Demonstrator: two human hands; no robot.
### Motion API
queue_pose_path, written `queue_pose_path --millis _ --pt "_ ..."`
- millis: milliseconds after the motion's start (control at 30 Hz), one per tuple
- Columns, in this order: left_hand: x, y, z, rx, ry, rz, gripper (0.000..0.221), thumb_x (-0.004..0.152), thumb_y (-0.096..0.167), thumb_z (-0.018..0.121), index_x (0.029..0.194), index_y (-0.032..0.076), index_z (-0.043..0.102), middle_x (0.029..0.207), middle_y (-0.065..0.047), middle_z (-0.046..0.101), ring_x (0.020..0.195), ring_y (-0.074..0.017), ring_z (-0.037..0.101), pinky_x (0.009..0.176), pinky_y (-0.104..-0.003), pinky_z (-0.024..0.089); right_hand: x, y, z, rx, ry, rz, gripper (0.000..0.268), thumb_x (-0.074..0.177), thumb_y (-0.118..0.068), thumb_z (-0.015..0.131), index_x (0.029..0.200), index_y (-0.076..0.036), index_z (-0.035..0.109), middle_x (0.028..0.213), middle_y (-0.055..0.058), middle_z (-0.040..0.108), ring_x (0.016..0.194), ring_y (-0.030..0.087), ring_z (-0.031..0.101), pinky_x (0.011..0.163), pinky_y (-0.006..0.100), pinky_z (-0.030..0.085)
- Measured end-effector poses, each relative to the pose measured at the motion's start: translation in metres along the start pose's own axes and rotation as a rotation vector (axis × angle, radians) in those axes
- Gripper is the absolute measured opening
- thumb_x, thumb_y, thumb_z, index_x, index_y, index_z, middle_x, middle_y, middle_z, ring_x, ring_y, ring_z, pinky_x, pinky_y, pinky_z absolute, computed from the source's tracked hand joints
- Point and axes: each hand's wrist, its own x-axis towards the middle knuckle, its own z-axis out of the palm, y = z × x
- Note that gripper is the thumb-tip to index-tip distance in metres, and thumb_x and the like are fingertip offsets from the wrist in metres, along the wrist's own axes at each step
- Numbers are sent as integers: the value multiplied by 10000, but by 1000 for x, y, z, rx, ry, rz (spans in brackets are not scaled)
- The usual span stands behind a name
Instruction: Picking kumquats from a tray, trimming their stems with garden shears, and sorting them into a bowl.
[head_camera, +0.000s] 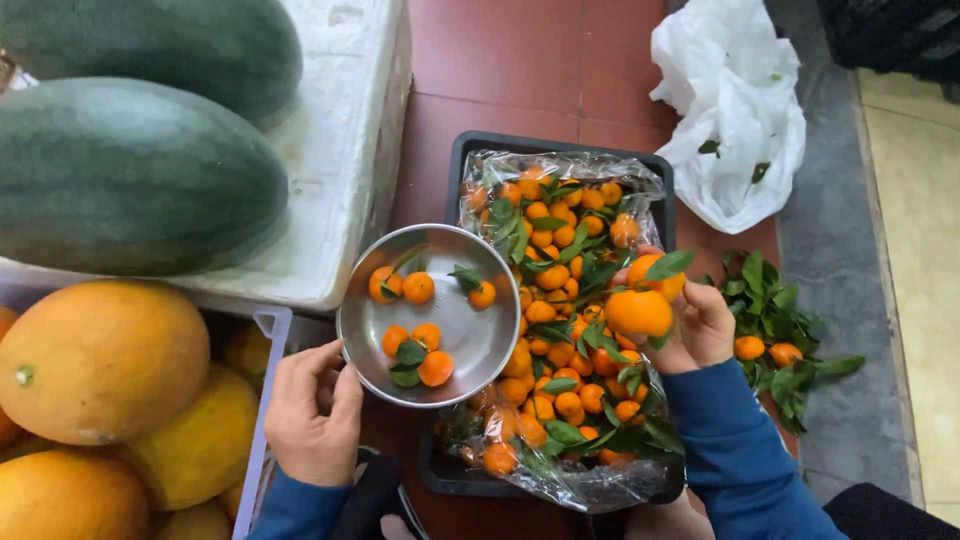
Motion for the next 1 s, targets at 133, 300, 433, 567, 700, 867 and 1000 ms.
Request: queue_pose_path --millis 133,300,433,567,700,867,1000 --pt "31 73 5 -383 -604 -395 494 839 127 639 1326 46 668 1058 -164 730 773 -248 779 658 -327 696 -17 -6 18 -216 -218 -113 663 756 -43 671 1406 20 559 1399 367 541 1332 442 522 1203 517 345" --pt "28 106 65 -1076 -1285 -713 690 1015 334 627 1579 36 362 1361 -335 558 1086 -472 681 757 -500 652 -41 -20 69 -606 -425 -264 571 683 71 734 1231 5 586 1327 389 571 1197 451 671 988 478 588" --pt "24 121 86 -1093 -1359 -620 543 944 36 643 1462 -15 489 1315 -238 623 1061 -327 675 810 -462 640 -71 -42 100 -952 -394 -360 614 772 12 700 1362 -69 552 1634 231 353 1489 363 463 1179 458 484" --pt "31 139 94 -914 -1220 -640 496 881 -28 705 1359 55 600 1177 -124 686 978 -238 699 849 -424 650 -102 -90 -14 -997 66 -366 917 682 118 671 1532 -74 386 1556 197 500 1225 304 622 1020 422 568" --pt "29 163 117 -865 -1209 -432 613 818 -108 711 1391 60 570 1265 -100 642 1047 -214 665 939 -372 602 -164 -111 -243 -1576 920 -97 908 724 -48 729 1566 18 397 1447 329 492 1256 477 540 1023 511 452" --pt "23 192 153 -720 -1208 -346 768 748 -80 757 1458 110 534 1387 -102 594 1176 -212 619 1030 -345 528 -240 -91 -340 -1686 1437 618 1252 589 -385 964 1595 -57 295 1627 257 265 1472 528 191 1083 760 308" --pt "11 200 188 -764 -1221 -408 679 753 -159 737 1382 54 598 1238 -113 665 1024 -202 670 931 -332 588 -246 -81 -367 -1738 1392 855 1459 475 -653 943 1652 -219 196 1680 227 233 1524 482 159 1103 710 249"
